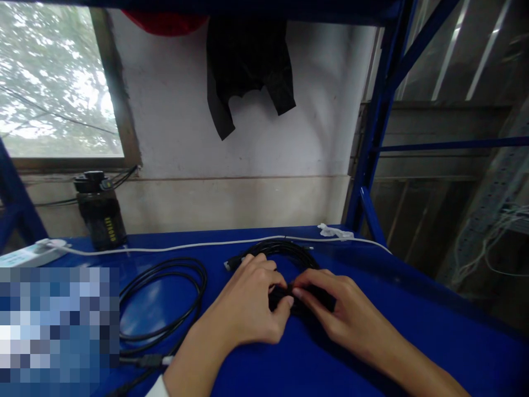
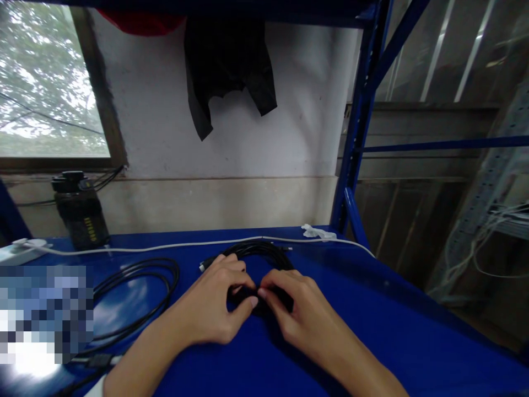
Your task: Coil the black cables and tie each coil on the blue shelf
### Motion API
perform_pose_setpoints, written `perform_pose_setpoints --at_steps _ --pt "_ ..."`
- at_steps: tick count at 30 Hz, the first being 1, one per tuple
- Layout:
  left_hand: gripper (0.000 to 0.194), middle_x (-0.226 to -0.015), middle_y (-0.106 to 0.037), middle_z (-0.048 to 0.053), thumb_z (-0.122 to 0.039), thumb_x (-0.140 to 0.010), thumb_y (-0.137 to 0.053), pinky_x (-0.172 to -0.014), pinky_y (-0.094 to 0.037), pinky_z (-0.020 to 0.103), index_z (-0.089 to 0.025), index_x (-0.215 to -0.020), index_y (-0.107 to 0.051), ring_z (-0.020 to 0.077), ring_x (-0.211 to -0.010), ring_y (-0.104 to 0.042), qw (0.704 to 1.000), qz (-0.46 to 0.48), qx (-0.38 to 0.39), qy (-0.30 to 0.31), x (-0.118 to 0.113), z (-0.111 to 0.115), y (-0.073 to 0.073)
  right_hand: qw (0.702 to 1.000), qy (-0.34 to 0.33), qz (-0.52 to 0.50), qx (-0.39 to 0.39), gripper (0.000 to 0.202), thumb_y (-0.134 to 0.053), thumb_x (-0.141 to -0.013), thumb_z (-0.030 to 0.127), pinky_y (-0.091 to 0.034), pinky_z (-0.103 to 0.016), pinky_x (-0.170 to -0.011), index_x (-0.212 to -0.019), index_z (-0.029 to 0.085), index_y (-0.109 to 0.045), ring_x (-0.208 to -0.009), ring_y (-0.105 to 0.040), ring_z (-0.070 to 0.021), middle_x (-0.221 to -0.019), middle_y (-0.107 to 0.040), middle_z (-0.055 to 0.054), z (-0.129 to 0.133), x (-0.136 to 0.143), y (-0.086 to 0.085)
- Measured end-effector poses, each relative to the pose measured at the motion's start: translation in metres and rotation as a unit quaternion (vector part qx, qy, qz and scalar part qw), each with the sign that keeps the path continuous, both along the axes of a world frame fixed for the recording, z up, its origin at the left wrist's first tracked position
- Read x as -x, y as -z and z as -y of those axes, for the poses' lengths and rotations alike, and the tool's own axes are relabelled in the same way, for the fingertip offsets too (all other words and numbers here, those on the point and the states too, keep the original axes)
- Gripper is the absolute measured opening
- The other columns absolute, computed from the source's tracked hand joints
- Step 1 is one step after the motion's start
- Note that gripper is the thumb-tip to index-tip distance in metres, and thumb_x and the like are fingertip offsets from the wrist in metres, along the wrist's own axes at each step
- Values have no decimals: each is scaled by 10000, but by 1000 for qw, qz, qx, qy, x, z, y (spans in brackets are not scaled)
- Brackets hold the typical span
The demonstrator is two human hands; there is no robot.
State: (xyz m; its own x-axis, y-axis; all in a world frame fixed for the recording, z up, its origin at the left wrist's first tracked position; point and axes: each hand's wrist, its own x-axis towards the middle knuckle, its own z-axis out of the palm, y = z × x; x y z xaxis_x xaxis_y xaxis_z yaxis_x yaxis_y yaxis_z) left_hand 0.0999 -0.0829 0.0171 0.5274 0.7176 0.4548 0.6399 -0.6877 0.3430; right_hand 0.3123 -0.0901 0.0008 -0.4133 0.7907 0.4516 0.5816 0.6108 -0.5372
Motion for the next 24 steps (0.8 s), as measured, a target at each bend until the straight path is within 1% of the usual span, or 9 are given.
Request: perform_pose_setpoints --at_steps 5,8,18,24 --pt "70 -818 -636 10 -258 -888 -719 -855 -411 406 -210 -837 -722 227 -889 -569 1000 11 12 7 0 -3 3 999 3 -16 -42 163 -579 -1038 271 -487 -372 -870 -963 241 -721 -981 -683 -245 -977 -749 -47 -5 -2 4" --pt "55 -806 -628 8 -245 -901 -716 -862 -413 407 -213 -861 -736 224 -880 -567 1000 15 15 13 -1 -5 5 999 -7 -19 -47 151 -581 -1035 257 -493 -386 -898 -993 242 -725 -991 -687 -245 -1011 -758 -51 -5 -3 4" --pt "60 -786 -593 -3 -192 -880 -743 -776 -411 368 -198 -830 -711 206 -842 -556 999 34 11 10 -2 -5 7 999 -17 -20 -47 151 -592 -1027 249 -518 -400 -918 -1061 253 -739 -1016 -701 -246 -1066 -769 -49 -2 -5 5" --pt "68 -753 -591 -4 -199 -866 -762 -753 -411 361 -199 -808 -726 205 -818 -557 999 43 18 9 -3 -6 8 999 -2 -20 -42 126 -606 -1013 255 -536 -380 -904 -1045 257 -727 -1011 -722 -245 -1059 -775 -44 0 -7 10"
